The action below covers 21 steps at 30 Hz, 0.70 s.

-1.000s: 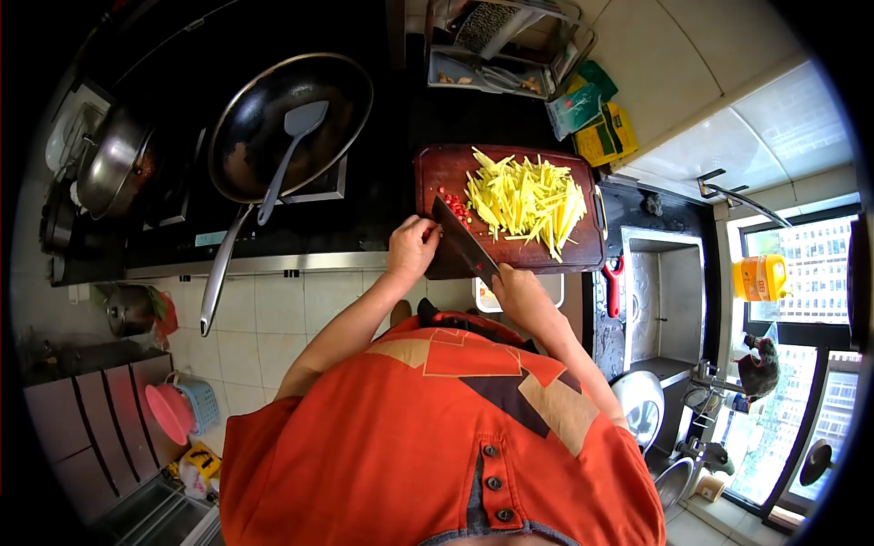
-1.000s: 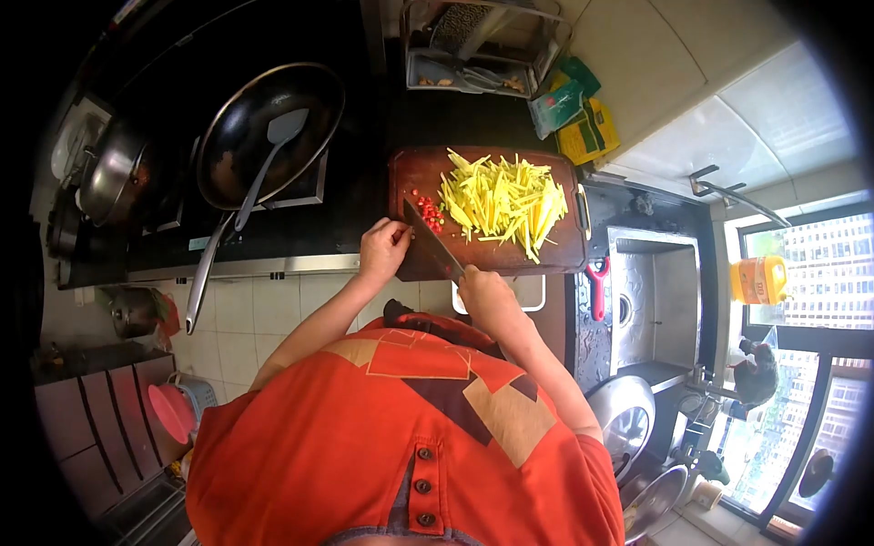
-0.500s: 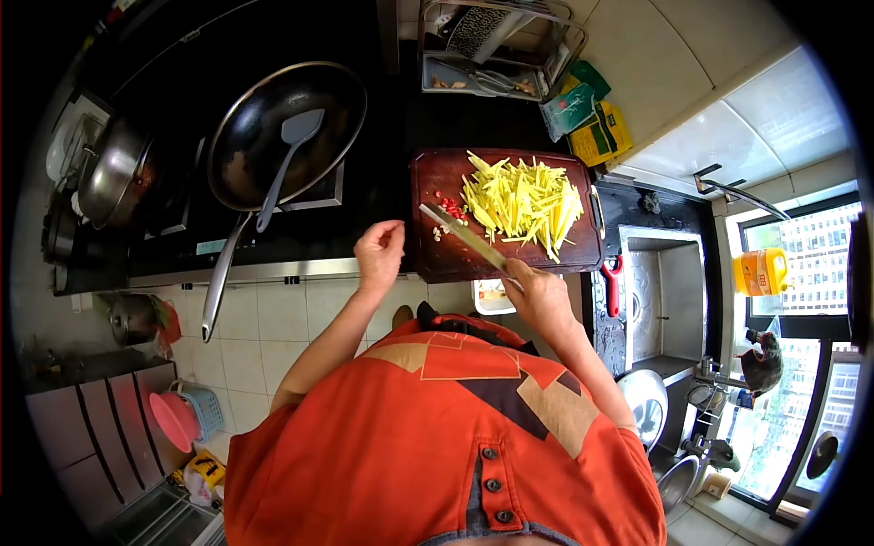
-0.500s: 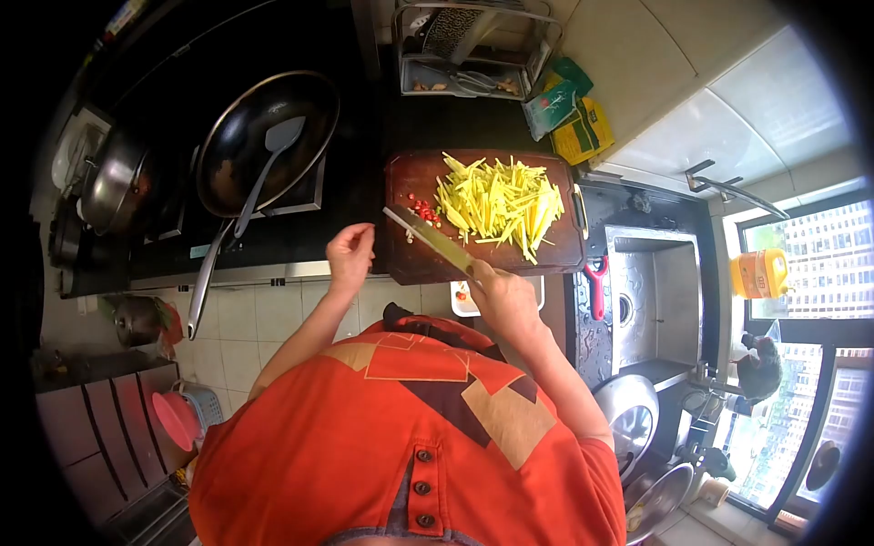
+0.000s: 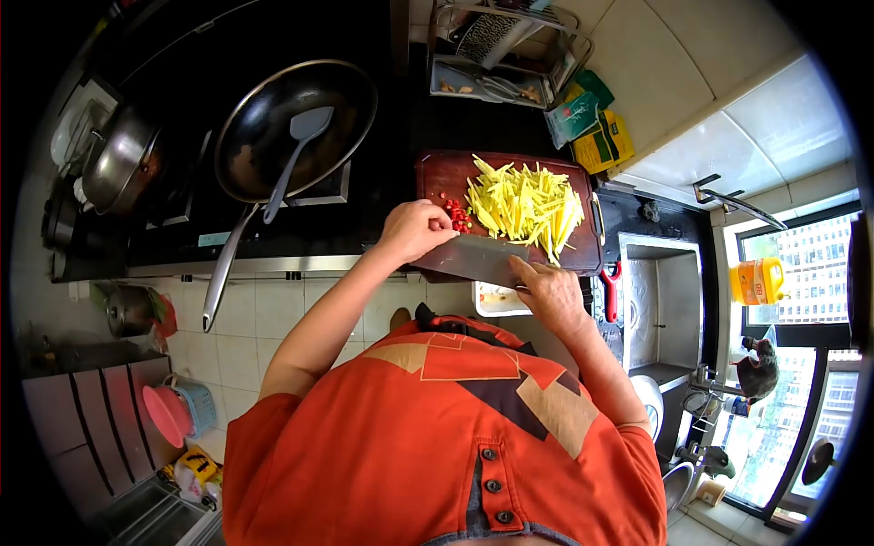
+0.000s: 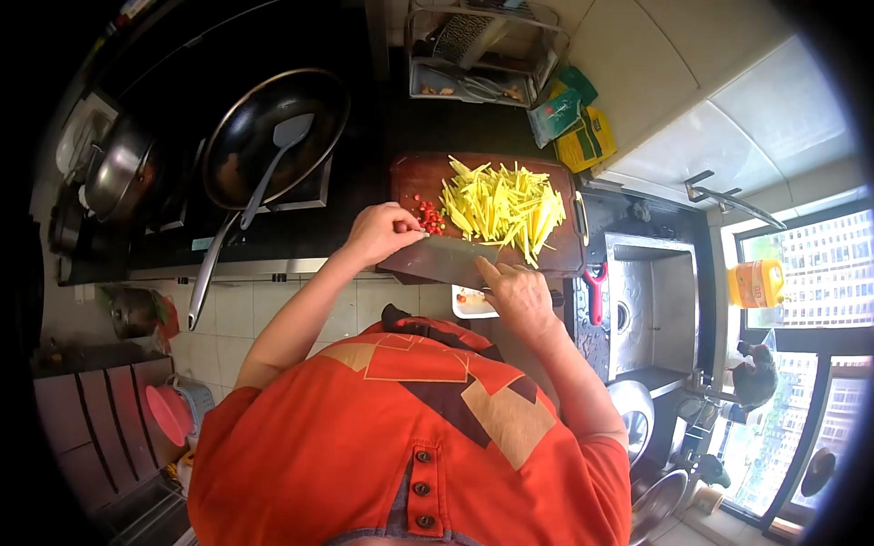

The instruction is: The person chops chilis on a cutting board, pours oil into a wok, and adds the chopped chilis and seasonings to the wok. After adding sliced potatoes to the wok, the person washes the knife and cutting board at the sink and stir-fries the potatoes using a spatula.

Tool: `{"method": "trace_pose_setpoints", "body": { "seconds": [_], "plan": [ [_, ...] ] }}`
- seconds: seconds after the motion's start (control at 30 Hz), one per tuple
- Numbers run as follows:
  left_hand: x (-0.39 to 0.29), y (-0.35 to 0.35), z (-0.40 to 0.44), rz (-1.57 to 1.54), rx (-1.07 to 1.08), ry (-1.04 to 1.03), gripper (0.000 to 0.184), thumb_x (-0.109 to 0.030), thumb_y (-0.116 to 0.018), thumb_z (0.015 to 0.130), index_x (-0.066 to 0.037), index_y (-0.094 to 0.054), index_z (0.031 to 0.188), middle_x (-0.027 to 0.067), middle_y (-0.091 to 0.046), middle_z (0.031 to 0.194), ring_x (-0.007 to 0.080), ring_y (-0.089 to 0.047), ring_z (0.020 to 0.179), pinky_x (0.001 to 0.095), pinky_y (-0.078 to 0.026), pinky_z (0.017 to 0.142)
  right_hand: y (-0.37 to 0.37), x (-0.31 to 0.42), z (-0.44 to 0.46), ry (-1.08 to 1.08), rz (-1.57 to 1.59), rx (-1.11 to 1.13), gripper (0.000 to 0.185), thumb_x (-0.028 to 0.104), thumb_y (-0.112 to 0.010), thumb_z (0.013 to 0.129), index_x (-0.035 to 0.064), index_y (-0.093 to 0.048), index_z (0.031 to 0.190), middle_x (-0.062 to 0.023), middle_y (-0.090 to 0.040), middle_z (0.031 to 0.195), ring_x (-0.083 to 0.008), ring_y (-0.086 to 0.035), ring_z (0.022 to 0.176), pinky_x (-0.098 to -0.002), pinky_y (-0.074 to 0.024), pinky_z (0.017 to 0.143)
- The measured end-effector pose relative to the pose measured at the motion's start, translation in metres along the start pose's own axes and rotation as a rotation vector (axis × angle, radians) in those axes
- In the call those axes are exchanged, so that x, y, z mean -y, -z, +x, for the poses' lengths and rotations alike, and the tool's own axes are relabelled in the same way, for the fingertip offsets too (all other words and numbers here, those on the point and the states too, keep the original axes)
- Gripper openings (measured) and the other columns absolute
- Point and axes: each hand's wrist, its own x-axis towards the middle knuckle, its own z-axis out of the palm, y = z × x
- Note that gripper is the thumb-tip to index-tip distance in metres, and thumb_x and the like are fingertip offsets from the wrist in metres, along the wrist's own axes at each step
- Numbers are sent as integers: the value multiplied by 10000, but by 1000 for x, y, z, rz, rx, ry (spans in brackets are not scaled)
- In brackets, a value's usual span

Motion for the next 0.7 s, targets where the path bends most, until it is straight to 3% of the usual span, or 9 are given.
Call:
{"method": "trace_pose_setpoints", "body": {
  "seconds": [0.07, 0.2, 0.43, 0.53, 0.6, 0.63, 0.7],
  "plan": [
    [4, -9, 15, 81, 69, 42, 201, -283, -764, 676, -100, -703, 731, 53, -644, 740, 226, -629, 696, 344, -500, 650, 1, -1, 0, -2, 3, -8, 501, 142, -707, 724, 101, -536, 1194, -101, -636, 815, -284, -648, 772, -394, -513, 650],
    [23, -20, 28, 64, 92, 124, 196, -284, -754, 682, -100, -700, 727, 55, -671, 750, 231, -649, 718, 342, -514, 663, 4, -2, -2, -11, 24, -12, 488, 155, -709, 732, 97, -543, 1187, -102, -640, 815, -289, -649, 764, -397, -513, 650],
    [55, -23, 30, -286, -306, 197, 173, -206, -723, 774, -34, -701, 788, 63, -680, 698, 136, -635, 628, 275, -485, 592, 1, -11, -11, -67, 174, -71, 435, 182, -715, 765, 81, -580, 1166, -148, -668, 835, -314, -661, 759, -409, -522, 671],
    [60, -24, 25, -425, -401, 201, 158, -156, -713, 797, 0, -693, 799, 50, -675, 693, 105, -611, 618, 252, -480, 593, -2, -18, -16, -123, 336, -222, 345, 167, -738, 759, 35, -653, 1066, -148, -668, 767, -292, -654, 657, -361, -517, 625],
    [48, -26, 16, -549, -421, 222, 133, -122, -700, 819, 11, -695, 816, 24, -664, 692, 70, -578, 617, 231, -470, 591, 5, -18, -18, -276, 554, -183, 323, 161, -732, 774, 7, -664, 1049, -142, -625, 672, -236, -596, 562, -340, -476, 573],
    [42, -31, 14, -600, -432, 231, 109, -96, -691, 830, 11, -698, 847, 8, -656, 701, 50, -552, 622, 215, -460, 589, 6, -19, -18, -286, 555, -214, 314, 162, -718, 806, -17, -656, 1056, -90, -557, 603, -148, -500, 521, -310, -420, 524],
    [38, -43, 15, -606, -431, 227, 109, -91, -689, 830, 4, -700, 882, 9, -662, 721, 48, -551, 627, 214, -457, 589, 3, -24, -18, -338, 598, -217, 311, 169, -711, 820, -24, -652, 1057, -69, -533, 591, -127, -479, 515, -301, -402, 507]
  ]
}}
